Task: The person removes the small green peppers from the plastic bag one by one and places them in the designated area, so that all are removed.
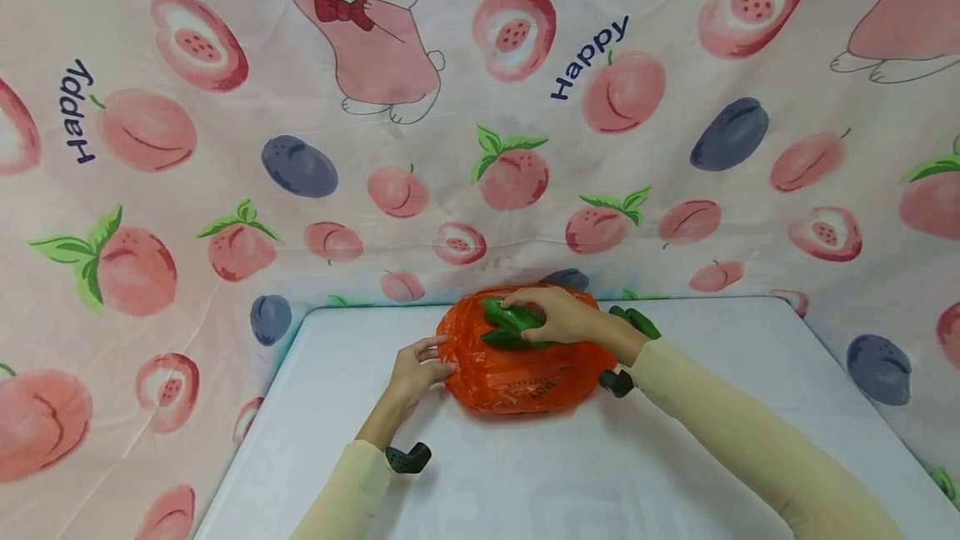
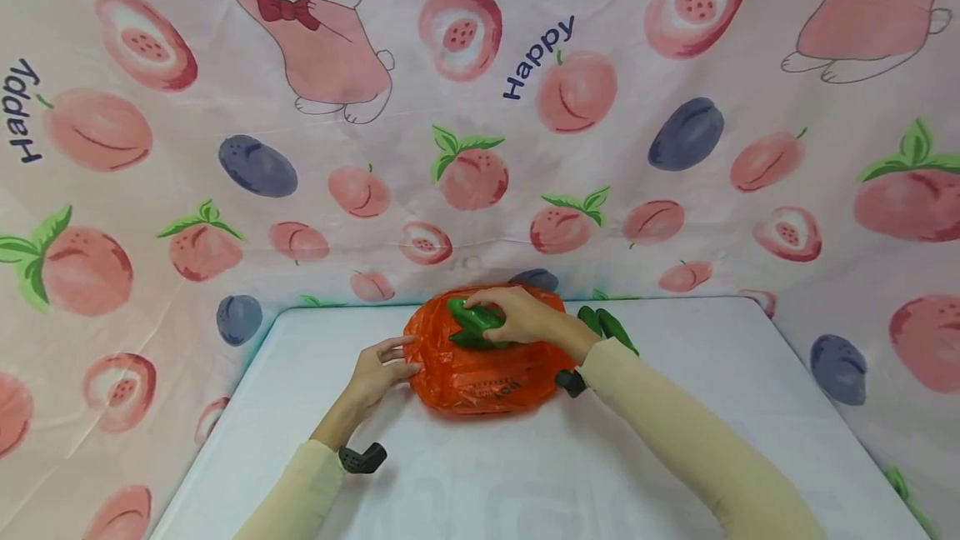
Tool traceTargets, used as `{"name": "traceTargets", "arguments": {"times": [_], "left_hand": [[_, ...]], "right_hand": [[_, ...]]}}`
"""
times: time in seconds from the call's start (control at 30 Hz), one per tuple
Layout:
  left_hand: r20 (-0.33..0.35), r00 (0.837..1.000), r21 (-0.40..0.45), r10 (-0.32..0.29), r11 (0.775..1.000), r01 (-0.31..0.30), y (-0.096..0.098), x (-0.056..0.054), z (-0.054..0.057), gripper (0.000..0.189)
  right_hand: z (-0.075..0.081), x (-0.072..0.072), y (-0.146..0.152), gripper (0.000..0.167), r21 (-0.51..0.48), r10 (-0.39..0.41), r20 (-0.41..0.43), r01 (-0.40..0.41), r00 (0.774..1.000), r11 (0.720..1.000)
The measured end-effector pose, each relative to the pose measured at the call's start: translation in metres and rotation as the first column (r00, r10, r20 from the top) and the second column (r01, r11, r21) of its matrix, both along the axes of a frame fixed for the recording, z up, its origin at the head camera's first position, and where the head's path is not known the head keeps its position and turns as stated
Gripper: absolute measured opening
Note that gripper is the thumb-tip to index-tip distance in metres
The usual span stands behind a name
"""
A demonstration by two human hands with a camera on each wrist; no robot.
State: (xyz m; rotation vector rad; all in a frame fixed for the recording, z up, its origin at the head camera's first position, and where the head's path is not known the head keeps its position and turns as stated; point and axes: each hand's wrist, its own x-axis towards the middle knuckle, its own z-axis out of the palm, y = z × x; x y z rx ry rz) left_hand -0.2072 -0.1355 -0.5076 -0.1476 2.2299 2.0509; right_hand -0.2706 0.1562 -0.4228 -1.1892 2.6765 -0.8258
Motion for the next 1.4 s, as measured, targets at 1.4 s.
{"name": "traceTargets", "arguments": {"times": [1.4], "left_hand": [[0.006, 1.0, -0.004, -0.008, 1.0, 0.008, -0.004, -0.001, -0.001, 0.05]], "right_hand": [[0.025, 0.001, 0.066, 0.054, -0.052, -0.061, -0.012, 0.06, 0.998, 0.997]]}}
